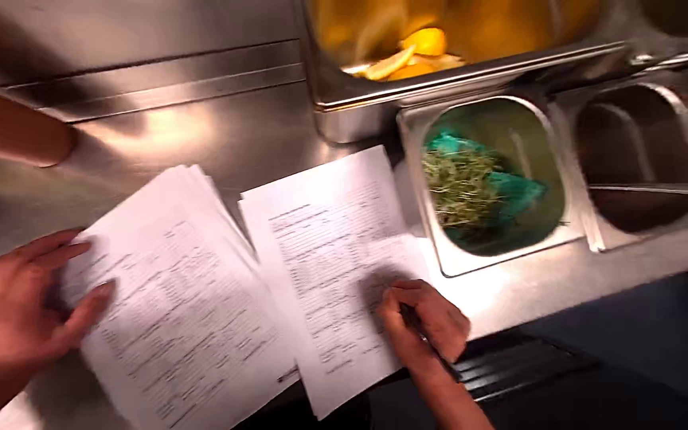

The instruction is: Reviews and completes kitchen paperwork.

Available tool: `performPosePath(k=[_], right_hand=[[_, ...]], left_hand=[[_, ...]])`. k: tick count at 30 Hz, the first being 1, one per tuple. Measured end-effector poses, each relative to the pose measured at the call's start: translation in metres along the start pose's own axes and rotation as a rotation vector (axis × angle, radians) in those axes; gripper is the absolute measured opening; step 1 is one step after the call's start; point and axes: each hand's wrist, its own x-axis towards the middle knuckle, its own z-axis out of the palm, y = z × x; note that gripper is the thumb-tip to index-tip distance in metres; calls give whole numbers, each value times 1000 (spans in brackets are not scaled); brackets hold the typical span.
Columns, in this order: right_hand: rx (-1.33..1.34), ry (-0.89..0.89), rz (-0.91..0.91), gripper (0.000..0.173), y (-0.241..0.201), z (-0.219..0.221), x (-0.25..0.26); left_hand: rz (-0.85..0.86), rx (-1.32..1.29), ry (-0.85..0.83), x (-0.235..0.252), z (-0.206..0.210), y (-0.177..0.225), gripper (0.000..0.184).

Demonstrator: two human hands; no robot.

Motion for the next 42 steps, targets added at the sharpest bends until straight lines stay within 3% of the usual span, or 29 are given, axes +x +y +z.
performPosePath(k=[8, 24, 33, 36, 39, 42], right_hand=[[-51, 47, -14, 12, -1, 2, 2], [-37, 56, 5, 12, -2, 0, 1], [238, 55, 40, 14, 8, -4, 7], [224, 51, -22, 21, 6, 1, 9], [186, -20, 78, 34, -13, -5, -6], [166, -44, 145, 19, -24, -6, -26]], left_hand=[[-44, -38, -22, 7, -4, 21, 73], [-59, 1, 17, 5, -4, 19, 72], [-19, 45, 69, -4, 6, -9, 73], [-14, 66, 78, -3, 6, -7, 74], [-20, 64, 69, -2, 6, -8, 74], [-51, 34, 36, -2, 8, -11, 77]])
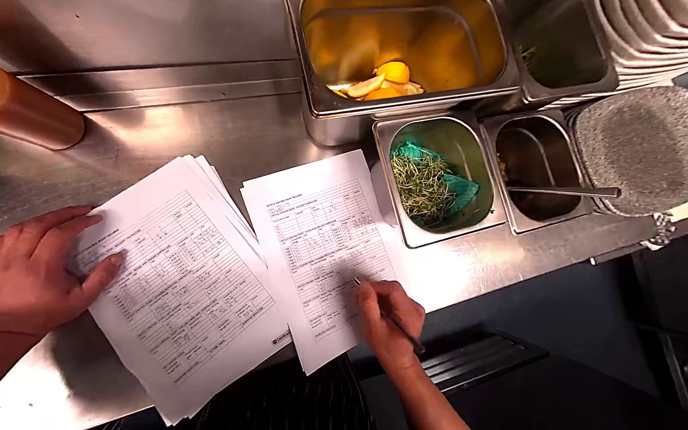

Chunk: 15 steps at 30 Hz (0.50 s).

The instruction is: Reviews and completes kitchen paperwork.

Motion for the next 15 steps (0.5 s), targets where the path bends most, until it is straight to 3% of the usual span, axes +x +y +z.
performPosePath(k=[3, 8, 15], right_hand=[[-32, -6, -112, 4, 7, 5, -5], [-117, -2, -273, 10, 10, 10, -6], [-144, -5, -262, 11, 8, 10, -3]], left_hand=[[-31, -17, -25, 1, 0, 0, 80], [-22, 2, -23, 2, -1, 0, 79], [-76, 15, -61, 12, -15, 34, 80]])
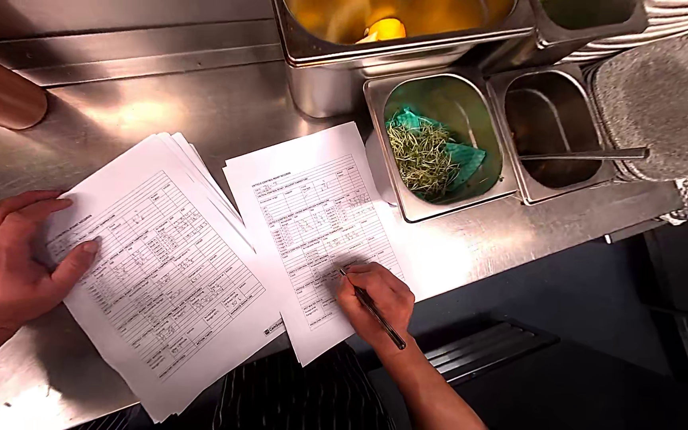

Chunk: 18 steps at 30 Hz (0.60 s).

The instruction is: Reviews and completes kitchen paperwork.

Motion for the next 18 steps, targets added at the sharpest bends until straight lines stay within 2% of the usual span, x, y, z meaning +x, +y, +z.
performPosePath(k=[7, 12, 18], right_hand=[[-10, 6, 15, 11, 0, 0, -1], [5, 12, 3, 10, 1, 0, -3], [-3, 25, 25, 10, 0, 0, -2]], left_hand=[[-7, -50, -1, -5, 9, -18, 84], [50, -25, 56, -11, 21, -43, 79], [5, -51, 16, -7, 14, -26, 81]])
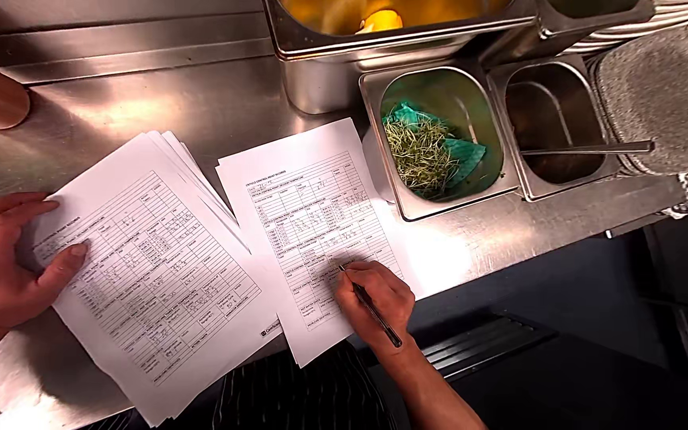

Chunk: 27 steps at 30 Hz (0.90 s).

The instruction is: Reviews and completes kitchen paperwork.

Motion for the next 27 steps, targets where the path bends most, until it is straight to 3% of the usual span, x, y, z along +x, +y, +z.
performPosePath(k=[5, 21, 25, 27], right_hand=[[-17, 19, 7, 9, 1, 1, 0], [-11, 45, 54, 10, 0, 0, 0], [141, 58, 207, 8, 1, -11, 5], [94, 48, 204, 7, 10, -18, 14]], left_hand=[[43, 24, 55, -1, 3, -6, 75], [18, -1, 14, 4, -2, 10, 81], [49, -13, 42, 3, -2, 12, 77], [13, -52, 10, 5, 0, 18, 77]])
